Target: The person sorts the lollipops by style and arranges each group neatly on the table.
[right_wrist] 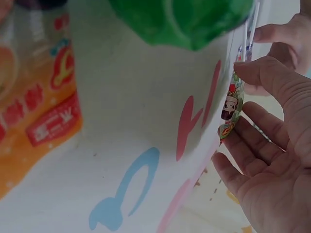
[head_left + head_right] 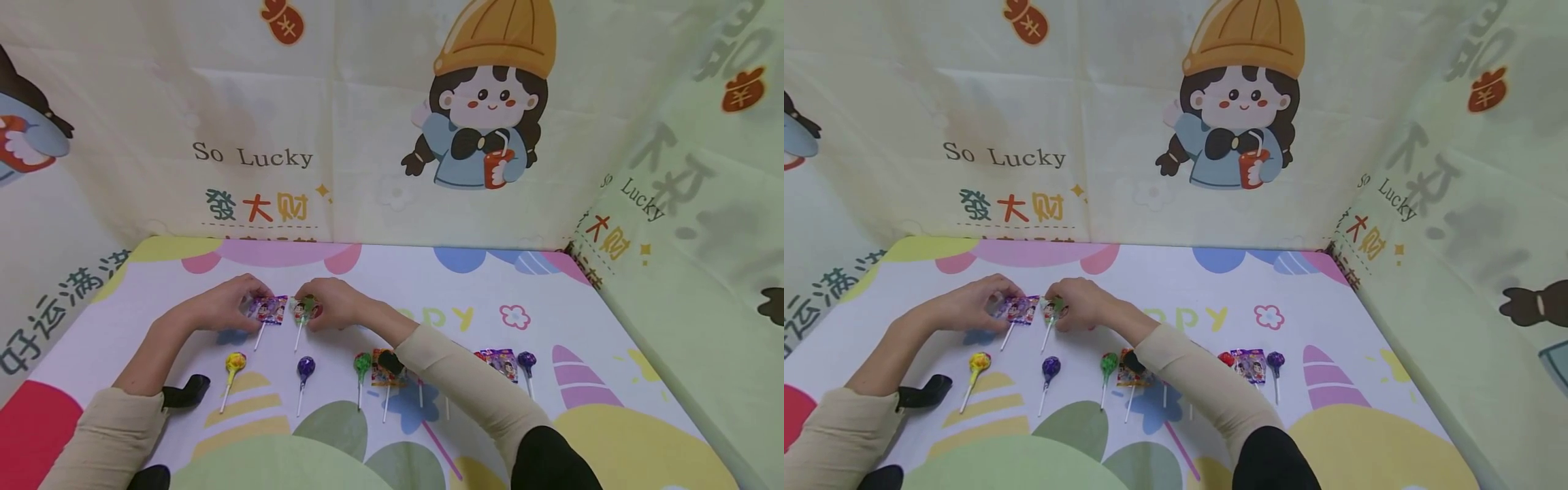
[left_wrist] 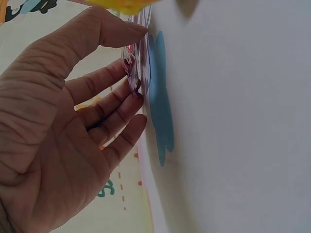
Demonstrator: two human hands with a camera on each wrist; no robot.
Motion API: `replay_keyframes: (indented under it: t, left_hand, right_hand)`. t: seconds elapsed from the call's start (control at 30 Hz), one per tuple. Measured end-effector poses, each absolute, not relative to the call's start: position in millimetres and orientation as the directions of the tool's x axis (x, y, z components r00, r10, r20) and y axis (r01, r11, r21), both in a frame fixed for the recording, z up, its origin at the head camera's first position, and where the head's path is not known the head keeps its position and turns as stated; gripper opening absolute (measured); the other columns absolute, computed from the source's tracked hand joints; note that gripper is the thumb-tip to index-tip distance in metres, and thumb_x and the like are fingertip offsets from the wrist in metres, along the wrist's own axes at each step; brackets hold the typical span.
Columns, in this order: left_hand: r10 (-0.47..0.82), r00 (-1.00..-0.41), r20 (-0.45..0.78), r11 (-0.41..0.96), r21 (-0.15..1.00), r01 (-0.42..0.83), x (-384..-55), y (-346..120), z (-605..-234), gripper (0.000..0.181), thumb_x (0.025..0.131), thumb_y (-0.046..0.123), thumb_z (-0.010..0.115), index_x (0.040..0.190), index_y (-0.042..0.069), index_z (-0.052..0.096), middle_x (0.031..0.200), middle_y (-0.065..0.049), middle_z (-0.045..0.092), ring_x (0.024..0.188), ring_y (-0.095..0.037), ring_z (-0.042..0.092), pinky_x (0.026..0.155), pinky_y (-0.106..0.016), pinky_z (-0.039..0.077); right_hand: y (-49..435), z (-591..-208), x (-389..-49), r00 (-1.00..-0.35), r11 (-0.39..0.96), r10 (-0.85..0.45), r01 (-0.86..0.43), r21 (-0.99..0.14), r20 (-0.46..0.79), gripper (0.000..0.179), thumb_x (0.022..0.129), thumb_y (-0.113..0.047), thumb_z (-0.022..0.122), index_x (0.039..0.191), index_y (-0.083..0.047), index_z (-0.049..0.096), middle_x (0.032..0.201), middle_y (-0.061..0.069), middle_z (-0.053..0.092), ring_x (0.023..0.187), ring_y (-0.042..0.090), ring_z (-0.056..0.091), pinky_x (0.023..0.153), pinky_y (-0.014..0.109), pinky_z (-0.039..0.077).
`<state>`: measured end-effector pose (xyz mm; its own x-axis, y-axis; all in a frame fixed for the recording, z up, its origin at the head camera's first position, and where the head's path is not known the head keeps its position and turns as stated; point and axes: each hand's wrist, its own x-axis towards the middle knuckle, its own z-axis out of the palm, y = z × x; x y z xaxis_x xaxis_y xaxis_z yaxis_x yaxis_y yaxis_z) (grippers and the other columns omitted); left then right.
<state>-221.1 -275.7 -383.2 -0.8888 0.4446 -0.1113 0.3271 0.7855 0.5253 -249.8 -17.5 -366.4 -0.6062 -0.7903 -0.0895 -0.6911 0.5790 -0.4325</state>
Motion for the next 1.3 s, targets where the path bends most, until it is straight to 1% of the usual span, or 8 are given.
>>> replay_keyframes:
  t: [0.13,0.37,0.67,0.87,1.0,1.17,1.23,1.3]
  left_hand:
    - [0.436,-0.892,-0.12,0.79,0.525,0.316,-220.9,-275.8,-384.3,0.058,0.078,0.024,0.088,0.126,0.003,0.063,0.127,-0.017,0.057,0.115,-0.034,0.052,0.106,-0.063,0.043]
    - [0.43,-0.895,-0.116,0.793,0.522,0.314,-220.9,-276.2,-385.6,0.055,0.079,0.023,0.087,0.126,0.004,0.064,0.126,-0.016,0.057,0.115,-0.033,0.052,0.106,-0.062,0.044]
    - [0.448,-0.887,-0.106,0.781,0.529,0.332,-220.1,-275.5,-384.4,0.057,0.078,0.024,0.088,0.125,0.003,0.064,0.125,-0.015,0.058,0.114,-0.033,0.053,0.106,-0.062,0.044]
    - [0.434,-0.893,-0.121,0.792,0.523,0.315,-219.1,-274.9,-384.6,0.057,0.079,0.024,0.088,0.126,0.004,0.064,0.127,-0.016,0.057,0.116,-0.034,0.052,0.106,-0.063,0.043]
    - [0.428,-0.894,-0.128,0.798,0.518,0.308,-217.8,-274.5,-383.3,0.056,0.079,0.024,0.087,0.126,0.005,0.064,0.128,-0.017,0.057,0.117,-0.035,0.051,0.106,-0.064,0.043]
    - [0.44,-0.89,-0.12,0.791,0.521,0.321,-218.2,-275.8,-383.3,0.057,0.079,0.025,0.088,0.126,0.003,0.064,0.126,-0.017,0.057,0.115,-0.035,0.052,0.106,-0.064,0.042]
    - [0.436,-0.892,-0.119,0.793,0.519,0.319,-218.5,-275.7,-383.8,0.057,0.079,0.025,0.088,0.126,0.003,0.064,0.126,-0.016,0.057,0.115,-0.035,0.052,0.106,-0.064,0.042]
    - [0.436,-0.892,-0.117,0.795,0.514,0.321,-219.0,-275.0,-383.7,0.057,0.079,0.025,0.088,0.126,0.004,0.064,0.127,-0.017,0.057,0.116,-0.035,0.052,0.106,-0.064,0.042]
  right_hand:
    - [-19.2,-369.8,-252.9,-0.632,0.611,-0.764,-0.644,-0.461,-0.129,0.052,0.09,-0.018,0.077,0.139,-0.011,0.06,0.132,0.004,0.061,0.099,0.013,0.055,0.054,0.02,0.054]
    - [-21.6,-370.3,-255.4,-0.613,0.598,-0.782,-0.686,-0.414,-0.114,0.051,0.09,-0.02,0.078,0.137,-0.01,0.062,0.131,0.003,0.064,0.103,0.012,0.054,0.079,0.016,0.047]
    - [-23.2,-372.9,-256.1,-0.606,0.594,-0.787,-0.693,-0.408,-0.116,0.05,0.091,-0.02,0.078,0.137,-0.01,0.063,0.132,0.003,0.065,0.103,0.011,0.054,0.091,0.017,0.045]
    - [-21.8,-373.9,-255.0,-0.605,0.589,-0.789,-0.696,-0.412,-0.106,0.051,0.09,-0.021,0.079,0.137,-0.01,0.062,0.132,0.002,0.065,0.105,0.01,0.055,0.092,0.017,0.045]
    - [-18.3,-370.9,-252.2,-0.598,0.568,-0.797,-0.694,-0.443,-0.085,0.052,0.09,-0.02,0.079,0.138,-0.01,0.062,0.134,0.003,0.064,0.101,0.011,0.056,0.081,0.017,0.048]
    - [-12.4,-365.2,-246.5,-0.606,0.552,-0.791,-0.643,-0.531,-0.087,0.054,0.091,-0.019,0.079,0.141,-0.011,0.059,0.141,0.003,0.06,0.07,0.014,0.061,0.052,0.022,0.053]
    - [-9.1,-363.2,-245.1,-0.61,0.543,-0.79,-0.645,-0.537,-0.065,0.055,0.09,-0.02,0.08,0.14,-0.011,0.059,0.142,0.003,0.06,0.076,0.014,0.066,0.06,0.021,0.055]
    - [-4.6,-361.7,-243.8,-0.616,0.533,-0.788,-0.655,-0.537,-0.031,0.055,0.089,-0.022,0.081,0.139,-0.011,0.06,0.141,0.003,0.061,0.098,0.014,0.068,0.077,0.02,0.056]
